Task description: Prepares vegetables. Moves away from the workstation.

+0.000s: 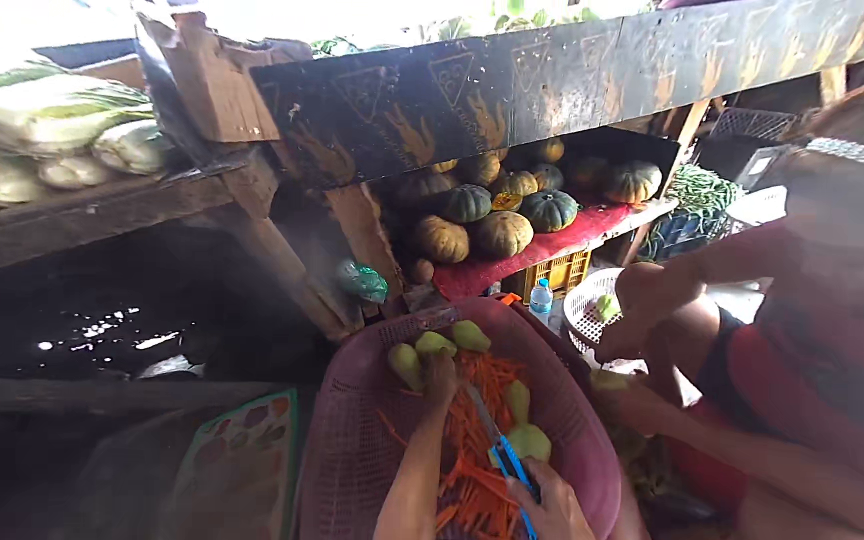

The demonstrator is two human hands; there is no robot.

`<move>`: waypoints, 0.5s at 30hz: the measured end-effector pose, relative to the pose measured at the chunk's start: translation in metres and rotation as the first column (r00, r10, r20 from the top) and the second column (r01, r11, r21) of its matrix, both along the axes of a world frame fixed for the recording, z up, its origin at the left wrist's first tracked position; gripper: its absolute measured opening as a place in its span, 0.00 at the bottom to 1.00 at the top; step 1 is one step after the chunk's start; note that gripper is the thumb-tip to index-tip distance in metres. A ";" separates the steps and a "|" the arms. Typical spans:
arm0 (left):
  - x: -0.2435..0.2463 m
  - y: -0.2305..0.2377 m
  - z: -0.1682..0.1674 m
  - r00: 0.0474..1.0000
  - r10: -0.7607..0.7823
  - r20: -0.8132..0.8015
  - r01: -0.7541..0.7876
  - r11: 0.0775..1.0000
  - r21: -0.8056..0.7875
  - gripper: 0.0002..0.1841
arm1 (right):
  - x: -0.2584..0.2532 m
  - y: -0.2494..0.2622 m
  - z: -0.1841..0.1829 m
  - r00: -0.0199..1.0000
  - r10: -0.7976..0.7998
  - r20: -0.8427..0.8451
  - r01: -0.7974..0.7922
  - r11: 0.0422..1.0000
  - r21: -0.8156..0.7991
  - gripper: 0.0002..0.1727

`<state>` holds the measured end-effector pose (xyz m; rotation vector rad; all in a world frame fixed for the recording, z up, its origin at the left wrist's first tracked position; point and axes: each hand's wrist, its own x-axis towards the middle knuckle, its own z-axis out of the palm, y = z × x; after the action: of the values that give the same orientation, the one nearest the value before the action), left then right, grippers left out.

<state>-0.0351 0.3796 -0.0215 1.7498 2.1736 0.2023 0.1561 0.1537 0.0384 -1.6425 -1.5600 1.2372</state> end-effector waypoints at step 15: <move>-0.113 -0.189 0.108 -0.304 0.374 0.876 -0.214 0.869 -0.446 0.12 | -0.041 0.010 0.032 0.942 0.131 -0.308 -0.062 0.972 0.225 0.28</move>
<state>-0.1480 0.1907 0.0865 0.2377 1.0599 1.1524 0.1153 0.1640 0.0701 -1.1748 -1.5205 1.2659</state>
